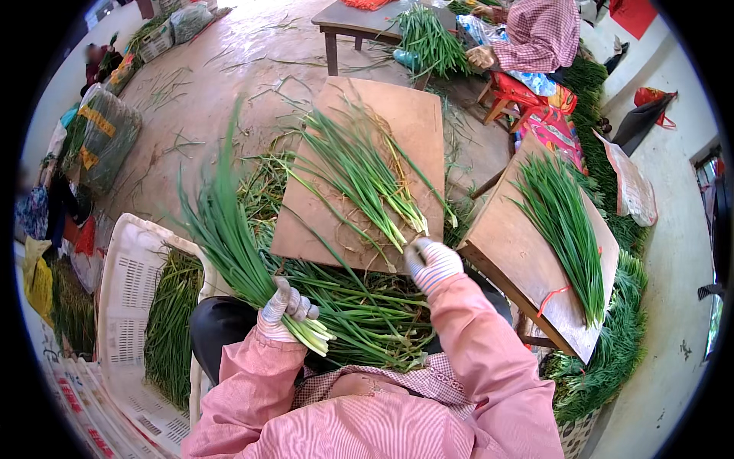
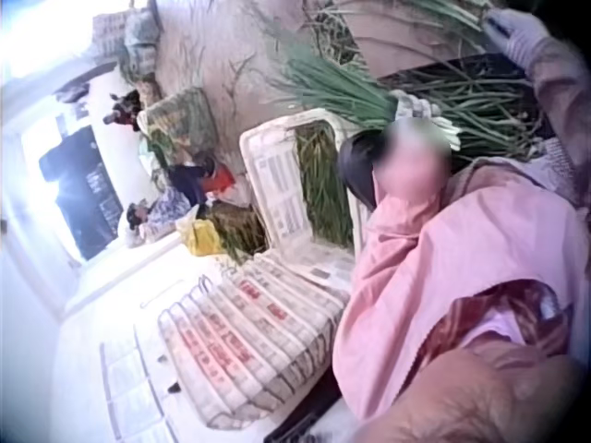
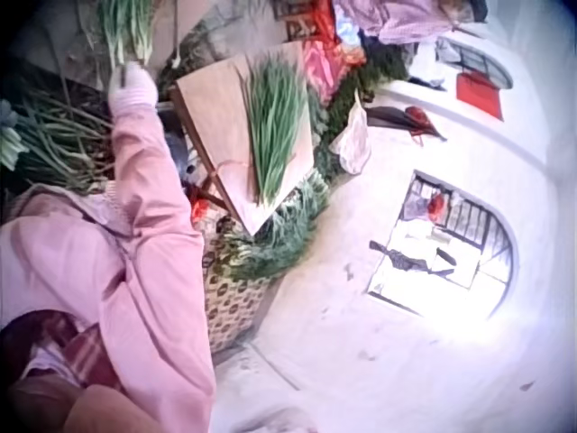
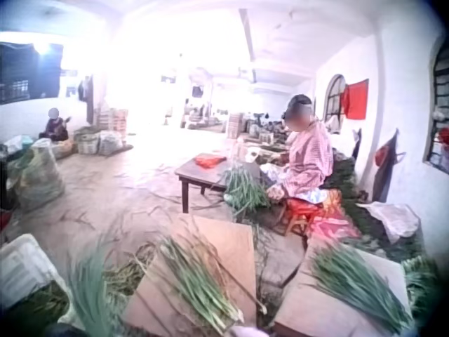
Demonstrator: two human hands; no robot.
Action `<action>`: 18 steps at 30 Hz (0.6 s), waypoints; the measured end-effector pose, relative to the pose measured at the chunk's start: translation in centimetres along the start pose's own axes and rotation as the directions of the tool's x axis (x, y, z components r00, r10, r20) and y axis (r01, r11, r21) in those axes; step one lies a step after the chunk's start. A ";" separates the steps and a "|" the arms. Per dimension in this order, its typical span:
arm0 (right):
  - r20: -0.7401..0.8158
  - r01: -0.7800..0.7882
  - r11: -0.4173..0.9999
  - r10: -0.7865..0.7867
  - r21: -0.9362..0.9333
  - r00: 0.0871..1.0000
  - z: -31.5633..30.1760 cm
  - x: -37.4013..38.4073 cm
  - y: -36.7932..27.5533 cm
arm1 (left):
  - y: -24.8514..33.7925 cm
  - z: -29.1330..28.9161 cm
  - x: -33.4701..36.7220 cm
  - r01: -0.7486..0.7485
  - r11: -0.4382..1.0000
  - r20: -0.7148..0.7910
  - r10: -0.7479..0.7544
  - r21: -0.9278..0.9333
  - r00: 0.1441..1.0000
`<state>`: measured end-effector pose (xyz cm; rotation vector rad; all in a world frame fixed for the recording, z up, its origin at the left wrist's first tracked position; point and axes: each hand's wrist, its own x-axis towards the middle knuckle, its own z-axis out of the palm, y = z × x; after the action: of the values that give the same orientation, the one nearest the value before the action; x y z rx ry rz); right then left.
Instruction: The person sorts through green onions, removes loose leaves, and bundles them together using red string on a cardboard work surface.
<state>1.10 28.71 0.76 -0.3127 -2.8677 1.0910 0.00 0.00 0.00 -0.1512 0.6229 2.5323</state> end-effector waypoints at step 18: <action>0.282 -0.069 0.897 0.210 -0.437 0.936 0.1 7.4 0.1 | 0.4 1.1 -0.7 -0.073 0.994 -0.077 0.079 0.077 0.994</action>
<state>-6.11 30.25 0.47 -0.4013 -3.4181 0.5599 0.42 -0.14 1.29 -0.2066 0.7668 2.5817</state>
